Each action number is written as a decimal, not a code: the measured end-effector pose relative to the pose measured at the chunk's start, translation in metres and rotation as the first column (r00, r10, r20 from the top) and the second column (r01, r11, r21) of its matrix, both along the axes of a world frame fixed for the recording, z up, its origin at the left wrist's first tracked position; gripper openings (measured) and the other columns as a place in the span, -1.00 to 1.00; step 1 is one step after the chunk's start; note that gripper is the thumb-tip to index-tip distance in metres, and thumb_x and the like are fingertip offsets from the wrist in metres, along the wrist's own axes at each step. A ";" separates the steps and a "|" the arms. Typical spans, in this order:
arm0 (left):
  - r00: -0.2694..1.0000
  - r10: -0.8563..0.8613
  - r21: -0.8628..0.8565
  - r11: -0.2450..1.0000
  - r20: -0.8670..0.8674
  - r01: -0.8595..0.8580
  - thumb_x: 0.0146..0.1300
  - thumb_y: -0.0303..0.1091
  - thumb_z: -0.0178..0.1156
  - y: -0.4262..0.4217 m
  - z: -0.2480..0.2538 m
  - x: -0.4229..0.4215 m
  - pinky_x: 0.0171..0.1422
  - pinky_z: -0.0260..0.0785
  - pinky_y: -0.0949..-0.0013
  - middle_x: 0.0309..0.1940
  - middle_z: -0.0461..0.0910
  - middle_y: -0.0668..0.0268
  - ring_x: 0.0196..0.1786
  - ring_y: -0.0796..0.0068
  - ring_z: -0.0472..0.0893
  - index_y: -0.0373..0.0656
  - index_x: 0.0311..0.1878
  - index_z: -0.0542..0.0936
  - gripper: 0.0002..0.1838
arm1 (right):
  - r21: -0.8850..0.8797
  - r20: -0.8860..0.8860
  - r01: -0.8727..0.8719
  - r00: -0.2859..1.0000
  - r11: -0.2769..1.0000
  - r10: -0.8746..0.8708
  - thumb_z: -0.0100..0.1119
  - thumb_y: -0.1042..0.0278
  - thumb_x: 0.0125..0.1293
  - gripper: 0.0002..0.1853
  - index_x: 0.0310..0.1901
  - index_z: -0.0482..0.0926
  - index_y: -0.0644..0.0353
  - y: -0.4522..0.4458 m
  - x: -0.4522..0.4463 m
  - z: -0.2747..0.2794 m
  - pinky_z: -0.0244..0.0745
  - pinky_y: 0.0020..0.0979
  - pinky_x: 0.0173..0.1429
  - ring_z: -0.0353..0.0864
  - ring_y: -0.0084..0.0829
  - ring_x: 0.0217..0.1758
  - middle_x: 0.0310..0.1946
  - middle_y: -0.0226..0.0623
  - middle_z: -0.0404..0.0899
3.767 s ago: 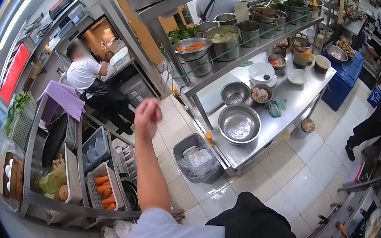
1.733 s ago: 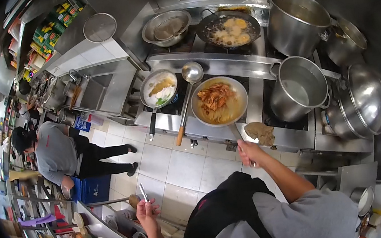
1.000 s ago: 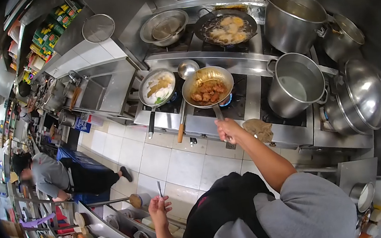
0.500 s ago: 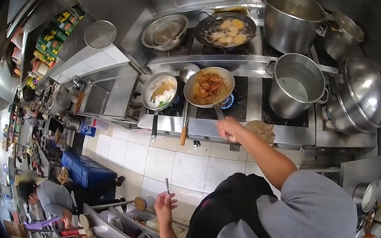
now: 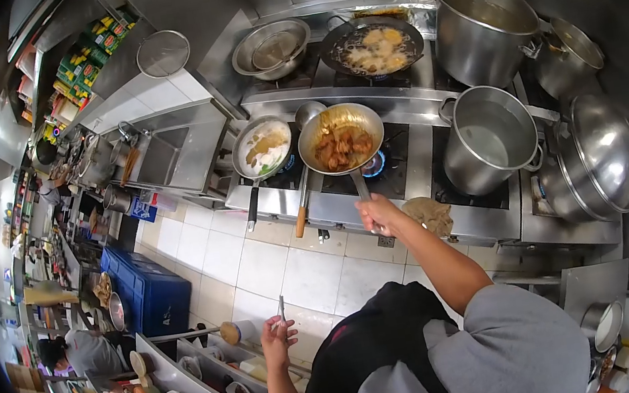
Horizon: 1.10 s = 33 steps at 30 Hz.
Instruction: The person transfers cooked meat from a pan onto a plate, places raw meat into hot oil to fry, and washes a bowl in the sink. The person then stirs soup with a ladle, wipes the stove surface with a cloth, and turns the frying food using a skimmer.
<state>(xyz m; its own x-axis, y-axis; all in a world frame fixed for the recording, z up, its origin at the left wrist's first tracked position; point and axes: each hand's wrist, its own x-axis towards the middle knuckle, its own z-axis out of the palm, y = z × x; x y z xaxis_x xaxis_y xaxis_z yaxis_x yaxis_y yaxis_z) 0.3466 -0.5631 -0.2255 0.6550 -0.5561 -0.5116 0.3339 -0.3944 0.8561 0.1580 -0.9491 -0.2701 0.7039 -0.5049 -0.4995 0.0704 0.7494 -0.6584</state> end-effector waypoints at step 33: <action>0.231 -0.424 0.403 0.905 0.876 0.133 0.28 -0.23 0.13 -0.065 0.105 0.065 -0.21 0.46 0.17 -0.32 0.56 0.06 -0.30 0.08 0.61 -0.21 -0.02 0.52 -0.70 | -0.111 -0.236 -0.706 0.702 0.699 0.672 0.08 0.37 0.37 -0.79 -0.18 0.21 0.06 0.076 -0.067 0.087 0.17 -0.54 -0.71 0.18 -0.66 -0.73 -0.67 -0.52 0.19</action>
